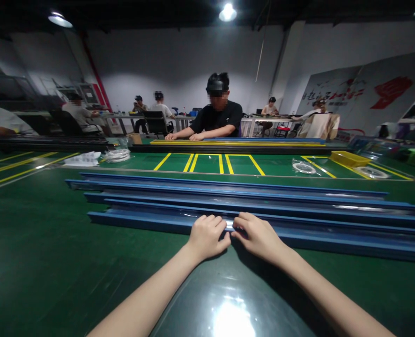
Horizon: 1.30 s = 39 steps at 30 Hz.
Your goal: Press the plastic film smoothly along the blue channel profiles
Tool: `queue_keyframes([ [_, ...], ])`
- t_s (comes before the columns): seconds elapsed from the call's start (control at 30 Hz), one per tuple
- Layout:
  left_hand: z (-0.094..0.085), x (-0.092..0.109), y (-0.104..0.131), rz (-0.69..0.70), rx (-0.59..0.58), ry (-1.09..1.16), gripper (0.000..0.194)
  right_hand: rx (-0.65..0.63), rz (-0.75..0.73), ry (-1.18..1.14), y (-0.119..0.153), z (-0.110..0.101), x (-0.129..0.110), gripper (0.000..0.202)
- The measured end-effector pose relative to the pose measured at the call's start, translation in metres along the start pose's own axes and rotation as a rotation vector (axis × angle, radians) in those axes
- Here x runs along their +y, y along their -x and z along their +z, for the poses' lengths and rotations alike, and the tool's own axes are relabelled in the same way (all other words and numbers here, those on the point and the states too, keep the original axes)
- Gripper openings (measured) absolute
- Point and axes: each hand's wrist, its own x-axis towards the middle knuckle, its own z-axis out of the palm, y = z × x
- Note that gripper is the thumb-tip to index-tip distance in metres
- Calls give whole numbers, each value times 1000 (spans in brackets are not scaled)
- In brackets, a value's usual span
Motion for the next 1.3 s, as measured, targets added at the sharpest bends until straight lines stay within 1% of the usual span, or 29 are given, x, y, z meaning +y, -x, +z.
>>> queue_keyframes([
  [0.1,-1,0,1,0,-19,26,11,35,27,106,4,5,-3,11],
  [0.23,-1,-1,1,2,-19,60,16,57,42,266,7,9,-7,9],
  [0.33,-1,-2,1,28,3,67,19,60,53,295,8,9,-9,9],
  [0.4,-1,-2,0,76,13,64,20,56,59,294,11,6,-7,10],
  [0.5,-1,-1,0,169,22,46,22,40,78,284,18,1,2,12],
  [0.57,-1,0,1,193,35,26,24,30,106,281,24,-2,11,13],
  [0.7,-1,-1,1,143,50,-10,30,22,178,279,36,-5,31,16],
  [0.9,0,-3,0,35,-9,-52,41,-22,328,204,48,-15,58,21],
  [0.97,1,-4,0,-3,-14,-65,43,-42,357,171,50,-18,64,22],
  [1.07,2,-4,0,-35,-17,-70,43,-57,321,123,51,-22,72,23],
  [1.2,3,-4,0,-41,-33,-52,40,-97,195,92,49,-25,77,22],
  [1.3,3,-3,0,-40,-37,-44,38,-127,117,86,44,-29,75,24],
])
